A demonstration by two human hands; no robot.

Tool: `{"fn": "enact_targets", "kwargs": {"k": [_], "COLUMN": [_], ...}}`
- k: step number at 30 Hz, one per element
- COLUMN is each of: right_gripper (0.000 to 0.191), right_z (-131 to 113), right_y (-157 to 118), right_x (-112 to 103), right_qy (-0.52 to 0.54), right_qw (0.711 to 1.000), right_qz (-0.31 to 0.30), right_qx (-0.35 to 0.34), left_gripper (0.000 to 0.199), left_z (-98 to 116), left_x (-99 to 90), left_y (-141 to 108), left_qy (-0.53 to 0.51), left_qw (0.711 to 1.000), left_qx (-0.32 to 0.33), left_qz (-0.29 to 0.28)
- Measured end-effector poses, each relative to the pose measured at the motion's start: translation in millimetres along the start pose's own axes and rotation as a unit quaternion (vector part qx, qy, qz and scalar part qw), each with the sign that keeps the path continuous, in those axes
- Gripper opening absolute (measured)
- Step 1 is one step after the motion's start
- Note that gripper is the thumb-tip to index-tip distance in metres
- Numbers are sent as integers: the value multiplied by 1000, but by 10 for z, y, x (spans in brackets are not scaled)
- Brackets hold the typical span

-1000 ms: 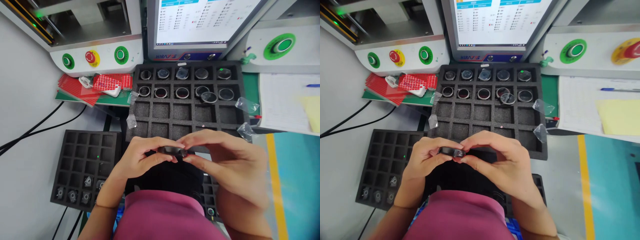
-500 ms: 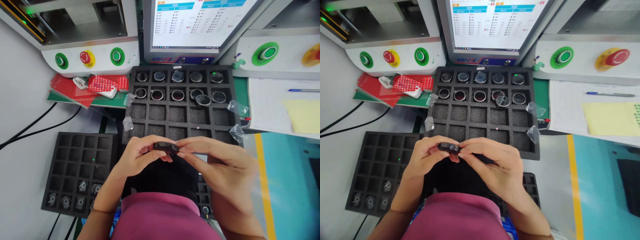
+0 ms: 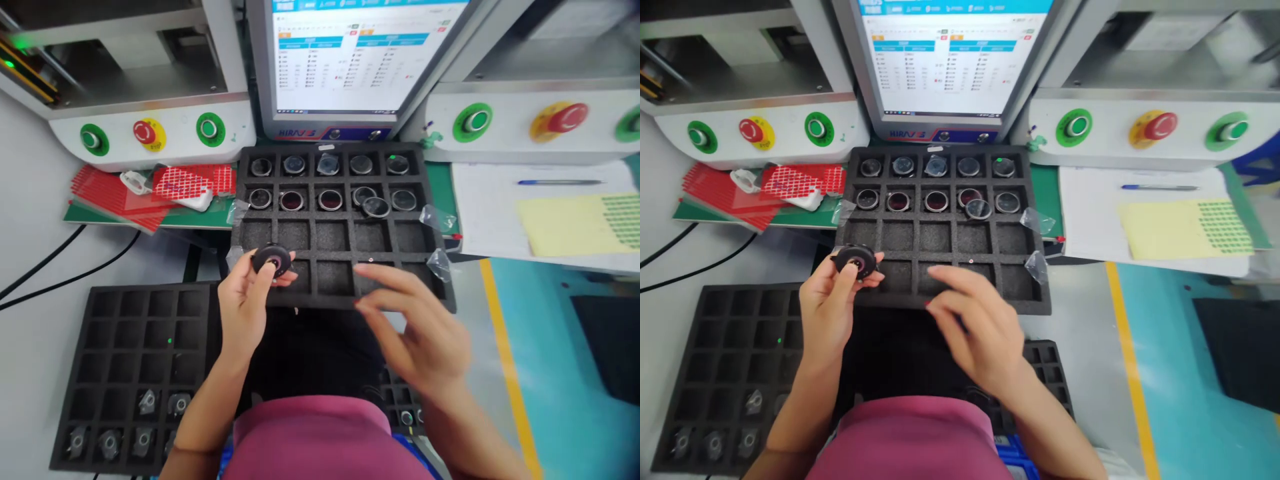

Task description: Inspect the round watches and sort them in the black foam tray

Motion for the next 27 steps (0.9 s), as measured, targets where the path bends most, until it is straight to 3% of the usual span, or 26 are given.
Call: {"fn": "enact_targets", "kwargs": {"k": [5,9,12,17,19,22,25,27], "right_gripper": [6,19,27,21,18,45,66,66], "right_z": [783,1242,1346,1296,1268,1264,1308,1317], "right_y": [-314,-616,-713,-584,-379,81,433,570], "right_x": [-472,-842,-890,-735,-664,-416,-152,-75], "right_qy": [52,106,136,140,100,2,-119,-177], "right_qw": [973,923,907,911,933,974,955,925], "right_qz": [147,266,282,270,238,74,-77,-104], "right_qx": [172,257,282,279,250,216,262,320], "left_gripper": [30,27,25,29,29,28,25,24], "left_z": [-141,-167,-171,-216,-228,-216,-154,-77], "left_x": [3,35,129,331,378,404,424,427], "left_y": [-2,1,32,86,121,256,529,758], "left_qy": [14,15,9,-4,-1,20,117,243], "left_qw": [998,997,996,992,991,991,984,963], "left_qx": [-50,-62,-72,-86,-89,-88,-79,-57], "left_qz": [-43,-36,-48,-92,-100,-100,-106,-98]}}
Point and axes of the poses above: each hand's wrist, its own y-axis towards the middle knuckle, its own x-axis out of the palm, z = x × y, the point moved 7 cm from there along y, towards the middle knuckle, and after that the axes turned 13 degrees about -z, right-handed, at the moved point
